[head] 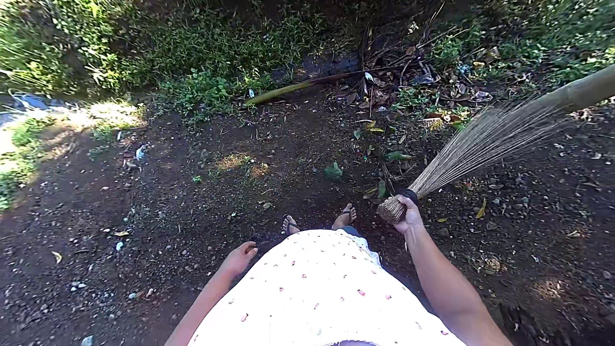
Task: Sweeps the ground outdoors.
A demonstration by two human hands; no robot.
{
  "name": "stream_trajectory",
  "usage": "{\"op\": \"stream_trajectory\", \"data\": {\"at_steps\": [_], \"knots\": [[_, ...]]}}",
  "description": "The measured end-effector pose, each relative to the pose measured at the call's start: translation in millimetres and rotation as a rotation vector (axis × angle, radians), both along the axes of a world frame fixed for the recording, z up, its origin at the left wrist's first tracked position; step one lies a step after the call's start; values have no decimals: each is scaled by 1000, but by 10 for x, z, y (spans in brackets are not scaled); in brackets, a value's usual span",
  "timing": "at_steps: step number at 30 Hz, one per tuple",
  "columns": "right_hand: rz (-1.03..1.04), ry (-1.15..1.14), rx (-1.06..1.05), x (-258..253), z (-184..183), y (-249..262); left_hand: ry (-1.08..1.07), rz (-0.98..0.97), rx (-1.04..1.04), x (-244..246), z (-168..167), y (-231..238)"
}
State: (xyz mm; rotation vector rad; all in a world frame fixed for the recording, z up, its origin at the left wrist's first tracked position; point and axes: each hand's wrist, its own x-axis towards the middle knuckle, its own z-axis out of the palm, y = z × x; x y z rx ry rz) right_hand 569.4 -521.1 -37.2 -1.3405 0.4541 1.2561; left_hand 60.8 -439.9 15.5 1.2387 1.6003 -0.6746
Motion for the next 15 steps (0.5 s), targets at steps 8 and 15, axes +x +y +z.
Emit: {"op": "stream_trajectory", "data": {"at_steps": [8, 15], "knots": [[423, 571, -64, -534, 655, 205, -21, 24, -37, 540, 130, 55], [481, 760, -223, -979, -100, 550, 74, 55, -83, 473, 205, -59]]}}
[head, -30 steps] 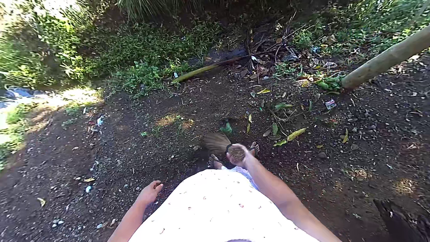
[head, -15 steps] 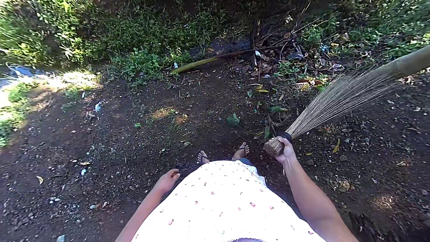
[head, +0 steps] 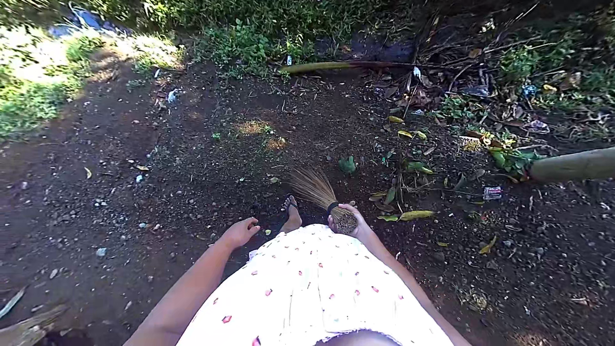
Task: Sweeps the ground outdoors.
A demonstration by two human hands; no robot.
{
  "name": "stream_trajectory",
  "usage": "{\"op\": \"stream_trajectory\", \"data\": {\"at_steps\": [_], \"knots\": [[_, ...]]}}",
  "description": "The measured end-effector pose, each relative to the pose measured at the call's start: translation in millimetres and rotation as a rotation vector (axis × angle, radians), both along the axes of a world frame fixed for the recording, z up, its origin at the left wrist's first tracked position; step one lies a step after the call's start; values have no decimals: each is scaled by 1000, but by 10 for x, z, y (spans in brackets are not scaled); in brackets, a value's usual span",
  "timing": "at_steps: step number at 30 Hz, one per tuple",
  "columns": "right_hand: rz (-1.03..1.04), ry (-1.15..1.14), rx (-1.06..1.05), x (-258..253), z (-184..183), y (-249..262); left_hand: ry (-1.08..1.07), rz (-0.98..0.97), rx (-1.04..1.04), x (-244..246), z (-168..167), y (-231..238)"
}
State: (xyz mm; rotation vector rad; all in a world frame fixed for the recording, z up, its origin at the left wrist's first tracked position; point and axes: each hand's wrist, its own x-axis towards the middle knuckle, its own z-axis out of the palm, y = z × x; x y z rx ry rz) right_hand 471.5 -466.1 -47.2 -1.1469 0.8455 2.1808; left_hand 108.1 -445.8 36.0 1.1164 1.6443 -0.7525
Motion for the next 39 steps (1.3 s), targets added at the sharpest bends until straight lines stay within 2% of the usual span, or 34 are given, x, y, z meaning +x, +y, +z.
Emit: {"op": "stream_trajectory", "data": {"at_steps": [3, 5, 7, 10, 12, 16, 20, 22, 24, 26, 29, 31, 33, 36, 39], "knots": [[-331, -143, -34, 868, -339, -229, -1, 39, 24, 0, 61, -15], [-539, -289, 4, 1488, -323, -292, -10, 39, 29, 7, 66, -10], [-607, -488, 81, 1796, -269, -287, -12, 37, 18, 7, 71, -24], [-584, -729, 199, 1801, -250, -209, -12, 37, 3, 12, 7, -46], [-478, -830, 235, 1634, -224, -92, -21, 43, 7, 31, 0, -47], [-374, -817, 327, 1318, -85, 13, -66, 42, 6, 48, -56, -126], [-253, -674, 373, 936, 284, 123, -121, -16, -14, -49, -97, -183], [-228, -494, 342, 742, 433, 158, -142, -49, -9, -134, -139, -156], [-294, -222, 264, 478, 479, 184, -163, -51, 16, -263, -187, -124], [-279, -22, 171, 30, 541, 261, -195, -43, 48, -445, -210, -94], [-28, 86, 160, -936, 623, 355, -236, -34, 102, -864, -232, -111], [187, 57, 235, -1709, 695, 409, -242, -2, 123, -1268, -220, -172], [299, 44, 281, -2425, 739, 467, -213, 31, 127, -1799, -196, -295], [246, 67, 169, -3210, 805, 614, -54, 110, 86, -2698, -149, -539], [207, -29, 21, -3607, 757, 648, 121, 234, 19, -3636, -131, -931]]}}
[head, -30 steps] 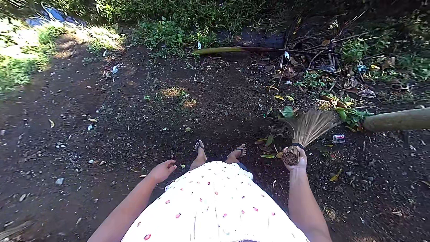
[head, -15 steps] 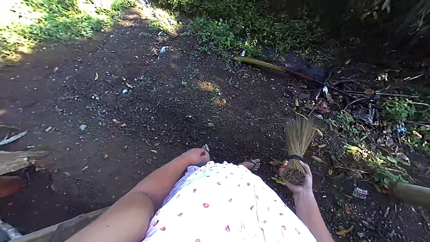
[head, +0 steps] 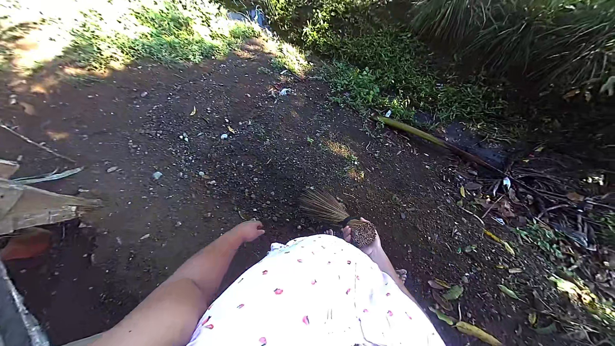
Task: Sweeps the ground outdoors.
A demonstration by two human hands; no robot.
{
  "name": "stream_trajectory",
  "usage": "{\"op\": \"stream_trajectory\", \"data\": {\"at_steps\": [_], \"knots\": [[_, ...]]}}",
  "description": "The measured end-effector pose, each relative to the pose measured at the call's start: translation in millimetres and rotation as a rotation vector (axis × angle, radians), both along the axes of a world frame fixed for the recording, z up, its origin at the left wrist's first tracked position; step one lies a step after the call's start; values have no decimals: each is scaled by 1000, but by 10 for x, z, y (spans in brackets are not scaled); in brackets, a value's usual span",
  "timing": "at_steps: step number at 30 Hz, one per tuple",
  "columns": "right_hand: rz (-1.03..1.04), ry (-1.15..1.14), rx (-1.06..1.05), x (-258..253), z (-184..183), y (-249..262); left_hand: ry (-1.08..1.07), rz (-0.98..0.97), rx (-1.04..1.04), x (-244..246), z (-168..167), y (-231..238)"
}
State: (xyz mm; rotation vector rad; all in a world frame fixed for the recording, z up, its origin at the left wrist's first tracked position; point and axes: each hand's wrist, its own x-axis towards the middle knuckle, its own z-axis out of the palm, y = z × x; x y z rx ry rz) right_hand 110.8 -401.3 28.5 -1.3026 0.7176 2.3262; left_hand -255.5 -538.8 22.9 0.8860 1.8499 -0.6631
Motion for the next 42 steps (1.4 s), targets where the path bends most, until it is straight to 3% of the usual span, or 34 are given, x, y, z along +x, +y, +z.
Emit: {"op": "stream_trajectory", "data": {"at_steps": [2, 4, 5, 7, 9, 12, 13, 19, 24, 27, 29, 31, 33, 36, 38, 42], "knots": [[-34, -45, 35, 77, -309, -40, 71, 51, -12, -504, -20, -208], [-305, -52, 30, 453, -940, -242, 90, 63, 2, -799, -45, -231], [-494, -113, 22, 701, -1071, -352, 82, 64, 22, -852, -57, -177], [-779, -268, 13, 1211, -1049, -556, 35, 62, 73, -806, -150, -31], [-866, -390, 71, 1575, -926, -761, -36, -3, 104, -687, -361, 153], [-789, -570, 236, 1712, -829, -945, -157, -174, 119, -617, -1088, 464], [-756, -621, 280, 1682, -817, -974, -185, -225, 126, -470, -1162, 625], [-783, -536, 271, 1963, -586, -1157, -188, -348, 214, 970, -454, 1641], [-685, -312, 170, 2632, -372, -1094, -83, -307, 212, 1668, -465, 1988], [-685, -184, 96, 2999, -345, -955, -79, -389, 117, 2189, -554, 2063], [-676, -165, 31, 3247, -346, -899, -146, -498, 91, 2460, -792, 2127], [-666, -145, -1, 3618, -451, -945, -218, -572, 107, 2983, -846, 2204], [-675, -152, -2, 4151, -597, -1101, -281, -617, 137, 3650, -552, 2294], [-715, -407, -46, 5110, -606, -1362, -410, -684, 181, 4314, -341, 2388], [-518, -709, -20, 5528, -641, -1510, -417, -687, 151, 4694, -123, 2465], [195, -1052, -54, 5801, -877, -2202, -268, -708, 96, 4846, -246, 2711]]}}
